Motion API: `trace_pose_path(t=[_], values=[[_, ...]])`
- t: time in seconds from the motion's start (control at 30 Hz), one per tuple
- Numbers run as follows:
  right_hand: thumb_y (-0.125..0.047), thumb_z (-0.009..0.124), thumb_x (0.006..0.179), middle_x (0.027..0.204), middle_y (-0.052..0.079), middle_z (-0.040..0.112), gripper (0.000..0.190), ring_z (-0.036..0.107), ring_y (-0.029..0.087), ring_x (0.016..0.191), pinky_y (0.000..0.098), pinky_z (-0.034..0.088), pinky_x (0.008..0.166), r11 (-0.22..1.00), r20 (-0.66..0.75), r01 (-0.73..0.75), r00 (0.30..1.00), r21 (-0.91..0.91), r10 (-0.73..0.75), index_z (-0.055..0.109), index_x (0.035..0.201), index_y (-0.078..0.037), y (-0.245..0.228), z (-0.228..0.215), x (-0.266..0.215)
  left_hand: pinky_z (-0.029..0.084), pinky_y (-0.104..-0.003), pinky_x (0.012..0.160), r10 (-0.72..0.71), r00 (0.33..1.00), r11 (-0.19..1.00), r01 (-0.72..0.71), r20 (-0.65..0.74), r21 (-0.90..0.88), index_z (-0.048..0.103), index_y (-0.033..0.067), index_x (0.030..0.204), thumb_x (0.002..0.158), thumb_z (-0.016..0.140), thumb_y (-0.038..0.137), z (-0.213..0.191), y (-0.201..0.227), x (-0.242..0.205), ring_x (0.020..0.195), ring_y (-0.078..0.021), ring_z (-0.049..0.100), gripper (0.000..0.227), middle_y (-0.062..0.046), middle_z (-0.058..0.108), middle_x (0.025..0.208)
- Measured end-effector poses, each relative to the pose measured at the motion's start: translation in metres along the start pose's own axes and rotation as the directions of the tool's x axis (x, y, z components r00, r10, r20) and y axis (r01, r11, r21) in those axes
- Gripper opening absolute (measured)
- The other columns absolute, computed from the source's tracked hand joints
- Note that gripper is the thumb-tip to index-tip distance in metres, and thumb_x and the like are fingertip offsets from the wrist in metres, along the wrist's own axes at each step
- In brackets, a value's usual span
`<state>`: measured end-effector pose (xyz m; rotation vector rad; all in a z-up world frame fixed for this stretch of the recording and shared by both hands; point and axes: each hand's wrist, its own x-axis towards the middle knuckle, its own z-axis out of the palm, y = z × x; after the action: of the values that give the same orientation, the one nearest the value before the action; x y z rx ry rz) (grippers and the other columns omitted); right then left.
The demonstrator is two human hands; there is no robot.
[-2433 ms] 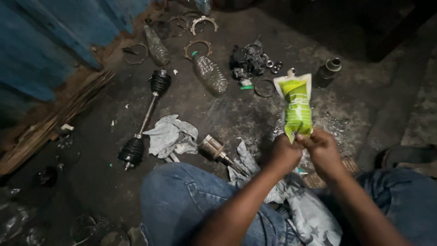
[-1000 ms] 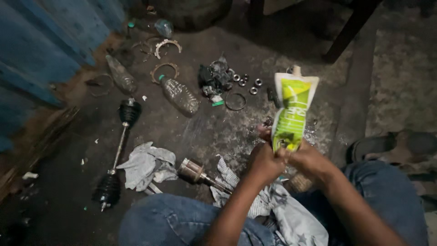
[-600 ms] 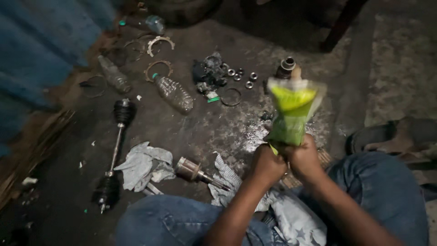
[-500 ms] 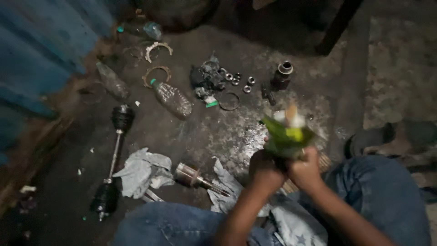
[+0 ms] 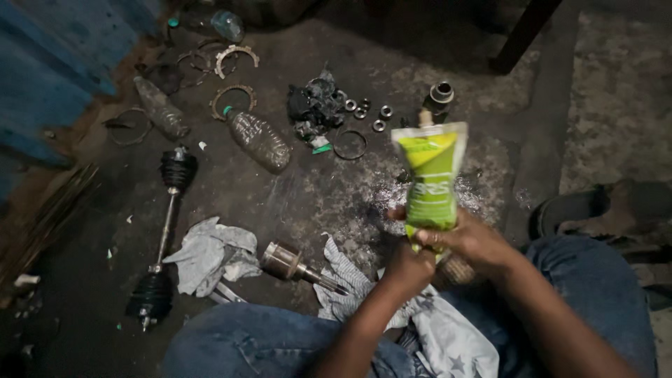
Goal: The person sits on the floor and cleans a cylindrical metal part with a cloth. They then open a green grease packet and apply the grease into the hollow interior of the part using their fingers, spreading it around the inner walls.
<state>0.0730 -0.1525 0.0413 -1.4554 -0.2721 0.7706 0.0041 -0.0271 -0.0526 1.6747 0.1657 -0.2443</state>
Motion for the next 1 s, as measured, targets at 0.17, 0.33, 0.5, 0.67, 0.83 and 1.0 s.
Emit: trace_pose_path(t=[0.17,0.33,0.5,0.67,0.83,1.0], values=[[0.001,0.067,0.089,0.111,0.016,0.077,0.032,0.075,0.021,0.103,0.0335,0.059,0.093,0.997,0.087,0.068,0.994,-0.022,-0.065,0.060,0.120,-0.002,0.019,0.002,-0.004,0.045,-0.058,0.097,0.416,0.909,0.888,-0.407,-0.002,0.213,0.061,-0.0058,0.127,0.086,0.060,0.011,0.021,-0.064,0.018,0.112,-0.0522,0.058,0.045,-0.037,0.060,0.120],[0.013,0.066,0.080,0.091,0.011,0.069,0.035,0.069,0.021,0.082,0.0354,0.058,0.075,0.981,-0.160,0.176,0.974,0.076,-0.163,0.057,0.112,0.001,0.050,0.002,0.000,0.050,-0.051,0.101,0.118,0.976,0.718,-0.212,0.185,0.663,0.059,0.0051,0.124,0.097,0.054,0.027,0.035,-0.072,0.029,0.116,-0.0463,0.064,0.035,-0.029,0.064,0.126],[0.010,0.067,0.087,0.088,0.014,0.071,0.021,0.069,0.020,0.078,0.0328,0.053,0.070,0.985,-0.222,0.170,0.961,0.012,-0.163,0.061,0.107,0.005,0.038,0.012,0.005,0.046,-0.051,0.093,0.249,0.954,0.832,-0.121,-0.170,0.542,0.029,-0.0125,0.143,0.094,0.068,0.031,0.027,-0.038,0.020,0.115,-0.0535,0.054,0.076,-0.042,0.050,0.131],[0.011,0.063,0.082,0.088,0.013,0.072,0.028,0.072,0.021,0.074,0.0338,0.060,0.068,0.962,-0.302,0.183,0.946,0.204,-0.116,0.057,0.107,0.000,0.019,0.023,0.007,0.051,-0.044,0.090,0.097,0.987,0.932,-0.134,0.127,0.337,0.060,0.0010,0.118,0.088,0.059,0.017,0.031,-0.065,0.027,0.104,-0.0347,0.068,0.034,-0.021,0.067,0.108],[0.018,0.055,0.082,0.081,0.011,0.065,0.031,0.055,0.015,0.061,0.0296,0.049,0.058,0.948,-0.287,0.201,0.950,0.247,-0.126,0.058,0.107,0.002,0.024,0.020,0.016,0.053,-0.041,0.091,0.285,0.951,0.764,-0.303,0.123,0.570,0.069,0.0071,0.104,0.085,0.064,0.016,0.019,-0.063,0.028,0.098,-0.0319,0.069,0.021,-0.019,0.071,0.101],[0.018,0.049,0.081,0.070,0.007,0.055,0.025,0.043,0.012,0.051,0.0282,0.037,0.044,0.911,-0.266,0.156,0.963,0.382,-0.053,0.054,0.097,-0.001,0.024,0.011,0.020,0.054,-0.039,0.086,0.007,0.862,0.999,-0.022,0.507,0.023,0.060,-0.0055,0.133,0.090,0.077,0.034,-0.054,0.004,-0.010,0.101,-0.0316,0.071,0.061,-0.024,0.068,0.113]])
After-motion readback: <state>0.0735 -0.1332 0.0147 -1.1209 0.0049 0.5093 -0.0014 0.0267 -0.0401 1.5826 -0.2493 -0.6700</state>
